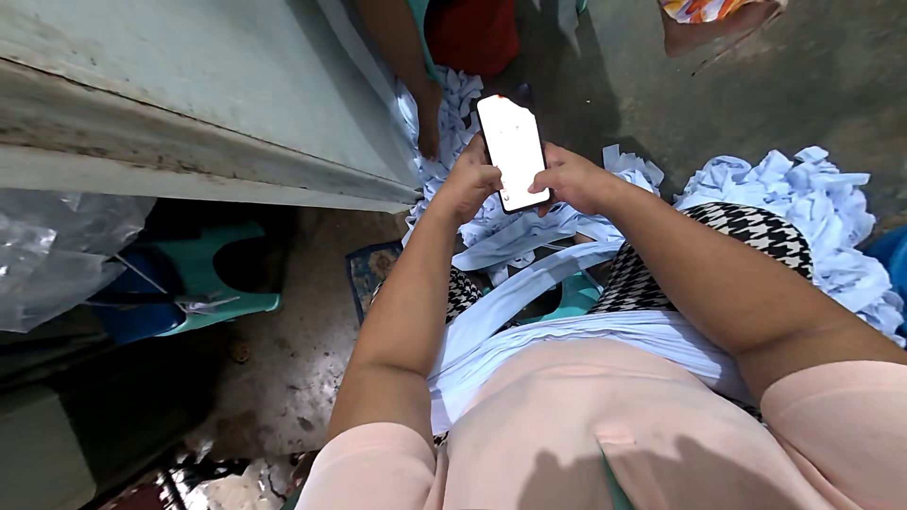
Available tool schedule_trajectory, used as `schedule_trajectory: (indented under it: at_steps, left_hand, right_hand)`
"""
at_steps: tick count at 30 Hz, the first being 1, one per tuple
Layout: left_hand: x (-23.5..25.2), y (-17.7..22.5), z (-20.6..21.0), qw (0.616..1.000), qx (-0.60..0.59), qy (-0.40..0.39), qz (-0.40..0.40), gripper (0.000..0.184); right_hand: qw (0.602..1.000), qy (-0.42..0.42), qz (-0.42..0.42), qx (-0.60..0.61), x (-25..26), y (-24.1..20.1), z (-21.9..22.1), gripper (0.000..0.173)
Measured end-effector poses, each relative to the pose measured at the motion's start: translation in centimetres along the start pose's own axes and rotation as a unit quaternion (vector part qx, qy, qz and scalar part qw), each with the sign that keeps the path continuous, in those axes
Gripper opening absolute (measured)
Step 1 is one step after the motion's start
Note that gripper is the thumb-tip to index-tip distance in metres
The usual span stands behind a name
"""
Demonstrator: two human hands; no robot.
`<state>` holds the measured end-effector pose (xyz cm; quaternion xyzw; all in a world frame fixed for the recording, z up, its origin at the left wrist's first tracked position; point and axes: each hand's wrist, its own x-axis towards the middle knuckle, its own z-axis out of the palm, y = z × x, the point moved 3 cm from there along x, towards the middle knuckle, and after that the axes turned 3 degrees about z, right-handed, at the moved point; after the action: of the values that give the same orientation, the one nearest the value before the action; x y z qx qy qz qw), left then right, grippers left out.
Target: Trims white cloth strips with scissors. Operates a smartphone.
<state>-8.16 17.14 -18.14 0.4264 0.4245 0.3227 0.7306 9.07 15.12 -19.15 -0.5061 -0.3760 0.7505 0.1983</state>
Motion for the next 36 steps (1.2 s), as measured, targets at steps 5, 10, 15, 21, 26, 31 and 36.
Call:
schedule_trajectory:
  at_steps: [5, 10, 15, 21, 26, 31, 36]
  left_hand:
    - [-0.07, 0.12, 0.12, 1.0, 0.002, 0.005, -0.002, 0.069]
    - [0.01, 0.05, 0.07, 1.0, 0.007, 0.0, 0.001, 0.071]
    - [-0.02, 0.05, 0.14, 1.0, 0.001, 0.007, -0.003, 0.068]
    - [0.04, 0.21, 0.28, 1.0, -0.01, 0.006, -0.008, 0.05]
    - [0.12, 0.24, 0.25, 0.999, -0.01, -0.052, 0.003, 0.069]
    - [0.16, 0.23, 0.28, 0.998, -0.021, -0.062, 0.003, 0.08]
    - [0.14, 0.29, 0.25, 0.997, -0.027, -0.069, 0.003, 0.081]
  right_hand:
    - [1.0, -0.001, 0.003, 0.003, 0.02, 0.02, -0.03, 0.057]
    - [1.0, 0.003, 0.008, 0.002, 0.06, 0.08, -0.04, 0.059]
    - [1.0, 0.005, 0.006, 0.002, 0.01, 0.05, -0.02, 0.058]
    - [1.0, 0.011, 0.016, 0.007, 0.04, 0.05, -0.03, 0.053]
    - [0.999, 0.027, 0.027, 0.033, 0.42, 0.27, -0.3, 0.046]
    - [0.998, 0.044, 0.033, 0.033, 0.38, 0.28, -0.4, 0.051]
    - [0.998, 0.051, 0.033, 0.032, 0.47, 0.39, -0.5, 0.053]
